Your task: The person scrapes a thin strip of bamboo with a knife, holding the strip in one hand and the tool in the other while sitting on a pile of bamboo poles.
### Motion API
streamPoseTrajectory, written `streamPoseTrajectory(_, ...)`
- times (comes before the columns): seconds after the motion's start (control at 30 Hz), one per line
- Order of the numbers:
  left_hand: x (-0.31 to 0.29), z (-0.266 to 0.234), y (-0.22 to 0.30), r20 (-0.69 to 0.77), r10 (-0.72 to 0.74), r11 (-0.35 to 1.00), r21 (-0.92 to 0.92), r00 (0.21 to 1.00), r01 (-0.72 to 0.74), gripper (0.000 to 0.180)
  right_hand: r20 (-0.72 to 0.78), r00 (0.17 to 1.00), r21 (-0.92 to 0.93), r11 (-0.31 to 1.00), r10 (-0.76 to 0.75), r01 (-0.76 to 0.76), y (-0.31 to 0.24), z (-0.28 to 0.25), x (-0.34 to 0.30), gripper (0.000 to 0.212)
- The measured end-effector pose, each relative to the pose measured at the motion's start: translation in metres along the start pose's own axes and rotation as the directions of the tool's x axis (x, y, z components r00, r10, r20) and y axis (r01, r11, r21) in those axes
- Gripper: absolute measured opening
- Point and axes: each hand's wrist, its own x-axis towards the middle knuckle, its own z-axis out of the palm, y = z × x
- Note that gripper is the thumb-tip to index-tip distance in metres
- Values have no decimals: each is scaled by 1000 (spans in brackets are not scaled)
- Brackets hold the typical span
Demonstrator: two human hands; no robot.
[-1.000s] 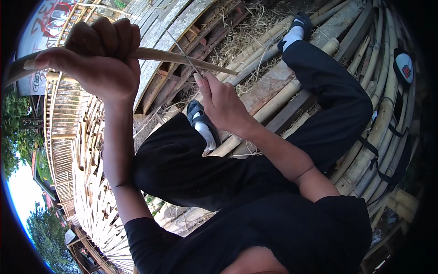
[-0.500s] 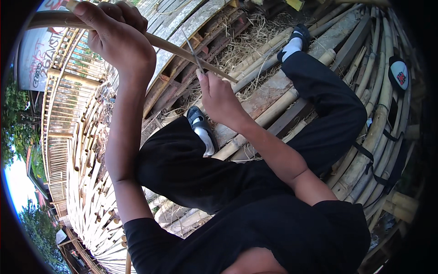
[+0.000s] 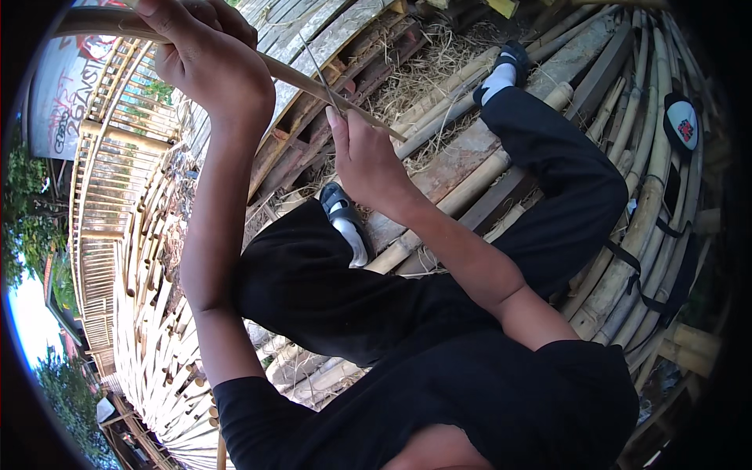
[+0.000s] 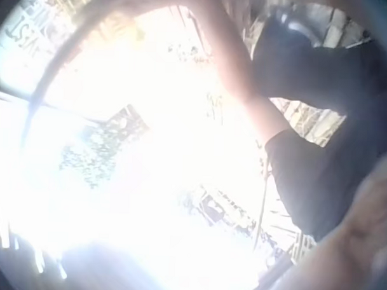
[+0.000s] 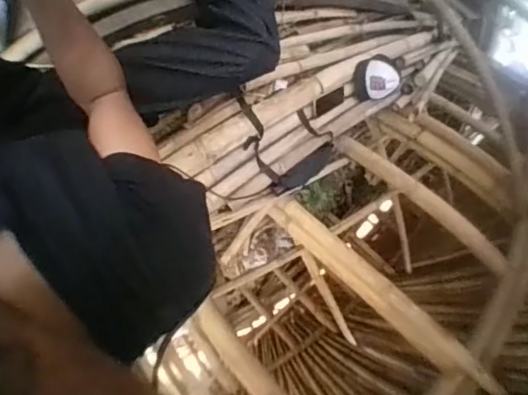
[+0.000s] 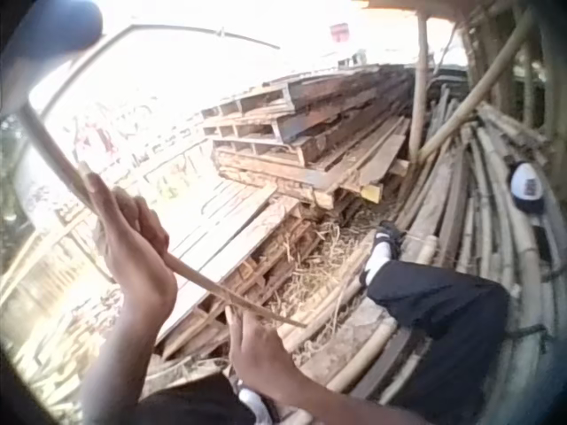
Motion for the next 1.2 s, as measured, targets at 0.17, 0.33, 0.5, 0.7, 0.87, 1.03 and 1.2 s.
streamPoseTrajectory(0.17,3,6,3,-68,-67,997,-29,995,65,56,4,991,-108,985,136,-135,56,1,-3,40)
streamPoseTrajectory(0.33,0,7,5,-55,-55,998,-30,997,53,54,-13,999,56,997,51,-50,5,1,-1,38)
streamPoseTrajectory(0.5,4,10,1,-111,-81,996,-33,990,78,54,39,986,-35,987,161,-160,27,-6,4,41)
streamPoseTrajectory(0.7,3,11,0,-52,-47,999,-30,998,46,58,-52,988,-42,988,147,-149,34,6,6,44)
streamPoseTrajectory(0.87,0,10,-1,-84,-100,994,-60,991,95,57,4,997,87,993,78,-78,4,0,0,41)
streamPoseTrajectory(1.03,6,9,-2,-118,-78,996,-48,990,73,56,-52,975,13,976,218,-218,32,11,7,41)
streamPoseTrajectory(1.2,5,8,-3,-128,-89,993,-86,988,78,56,10,993,135,984,118,-118,-7,3,2,43)
